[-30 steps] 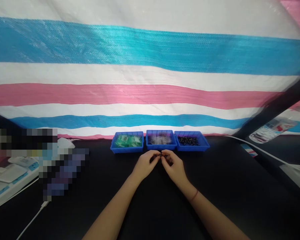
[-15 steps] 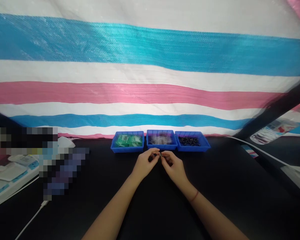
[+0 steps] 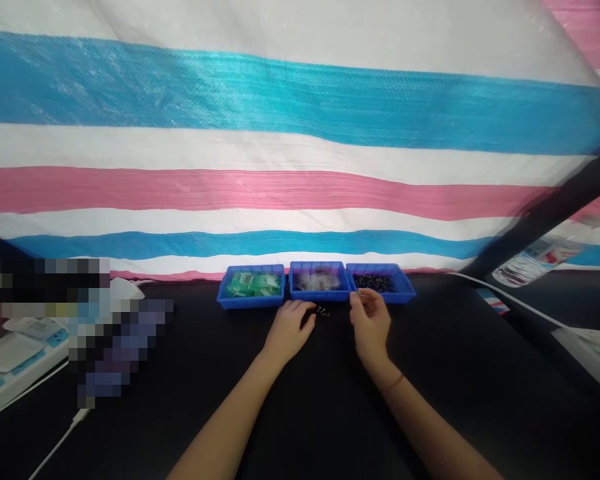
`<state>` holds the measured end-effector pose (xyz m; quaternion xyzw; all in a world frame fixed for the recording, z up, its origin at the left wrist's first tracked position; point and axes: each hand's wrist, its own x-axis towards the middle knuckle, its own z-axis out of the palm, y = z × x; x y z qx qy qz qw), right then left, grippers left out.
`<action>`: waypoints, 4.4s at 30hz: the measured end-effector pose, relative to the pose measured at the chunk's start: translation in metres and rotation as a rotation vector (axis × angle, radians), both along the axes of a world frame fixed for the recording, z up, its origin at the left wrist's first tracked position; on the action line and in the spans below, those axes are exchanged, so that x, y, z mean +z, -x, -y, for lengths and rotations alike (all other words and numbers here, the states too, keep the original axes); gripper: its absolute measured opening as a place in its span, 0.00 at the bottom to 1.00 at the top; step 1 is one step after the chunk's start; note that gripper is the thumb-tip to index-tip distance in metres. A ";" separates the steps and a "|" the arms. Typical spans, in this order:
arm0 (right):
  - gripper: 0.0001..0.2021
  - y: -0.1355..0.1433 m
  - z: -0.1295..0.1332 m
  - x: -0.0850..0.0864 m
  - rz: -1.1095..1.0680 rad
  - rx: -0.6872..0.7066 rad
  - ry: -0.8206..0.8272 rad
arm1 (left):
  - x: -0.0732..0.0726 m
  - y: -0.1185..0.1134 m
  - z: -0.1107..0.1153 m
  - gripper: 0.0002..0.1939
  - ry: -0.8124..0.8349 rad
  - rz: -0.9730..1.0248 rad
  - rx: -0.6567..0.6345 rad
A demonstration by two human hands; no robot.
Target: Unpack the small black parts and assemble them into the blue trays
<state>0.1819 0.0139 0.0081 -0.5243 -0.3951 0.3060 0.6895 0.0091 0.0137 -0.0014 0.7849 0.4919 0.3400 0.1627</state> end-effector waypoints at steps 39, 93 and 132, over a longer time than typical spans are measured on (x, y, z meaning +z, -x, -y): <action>0.11 0.007 0.011 -0.001 0.760 0.446 0.012 | 0.003 0.001 0.002 0.08 -0.004 0.158 -0.105; 0.07 0.006 0.012 -0.002 0.731 0.490 0.005 | 0.004 0.003 0.002 0.09 0.081 0.261 -0.077; 0.05 0.006 0.011 -0.007 0.563 0.533 0.021 | -0.001 0.003 0.000 0.11 0.059 0.319 -0.083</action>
